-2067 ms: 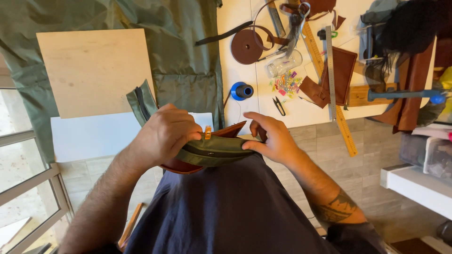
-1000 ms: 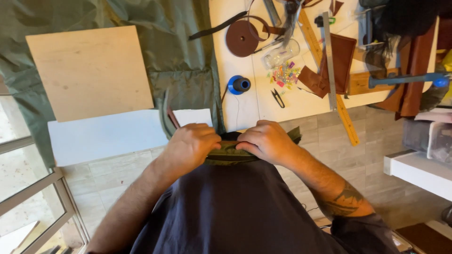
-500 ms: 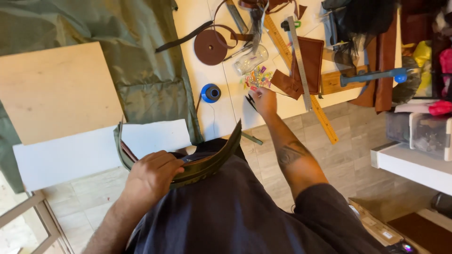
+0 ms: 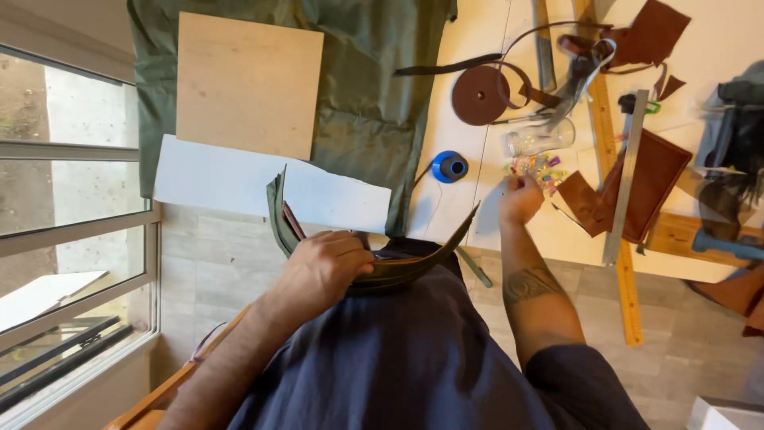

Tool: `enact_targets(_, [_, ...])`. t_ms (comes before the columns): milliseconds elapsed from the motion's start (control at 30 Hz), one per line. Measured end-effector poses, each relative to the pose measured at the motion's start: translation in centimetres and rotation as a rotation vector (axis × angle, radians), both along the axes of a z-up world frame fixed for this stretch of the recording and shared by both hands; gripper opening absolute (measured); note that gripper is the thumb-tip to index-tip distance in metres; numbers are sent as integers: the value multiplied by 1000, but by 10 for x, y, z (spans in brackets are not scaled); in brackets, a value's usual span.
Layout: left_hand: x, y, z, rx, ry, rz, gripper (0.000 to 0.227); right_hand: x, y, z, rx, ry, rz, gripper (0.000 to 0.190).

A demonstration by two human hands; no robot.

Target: Assembling a leather and fabric pouch by aligning components and using tools

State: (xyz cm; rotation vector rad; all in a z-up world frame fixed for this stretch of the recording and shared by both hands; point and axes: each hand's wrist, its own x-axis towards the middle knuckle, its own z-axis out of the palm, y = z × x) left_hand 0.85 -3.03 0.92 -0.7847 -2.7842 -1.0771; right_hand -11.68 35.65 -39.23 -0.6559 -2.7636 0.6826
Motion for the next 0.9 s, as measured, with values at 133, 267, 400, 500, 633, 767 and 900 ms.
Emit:
enact_targets(133, [0, 3, -6, 28, 11, 30, 39, 0, 7, 43, -293, 165, 52, 6])
enact_targets(267, [-7, 8, -14, 13, 5, -12, 37, -6, -19, 198, -511, 371, 352, 18])
enact_targets(400, [-23, 13, -9, 7, 33, -58, 35, 6, -72, 360, -666, 51, 862, 18])
enact_targets(500, [-28, 15, -17, 5, 69, -92, 35, 27, -121, 401, -867, -86, 1071, 17])
enact_targets(633, [-30, 11, -23, -8, 112, -125, 36, 28, -153, 413, -858, -236, 1201, 17])
enact_targets(767, [-30, 5, -26, 7, 116, -141, 35, 26, -166, 416, -797, -314, 1233, 18])
enact_targets(900, [-33, -1, -28, 12, 115, -164, 33, 26, -172, 417, -732, -347, 1253, 20])
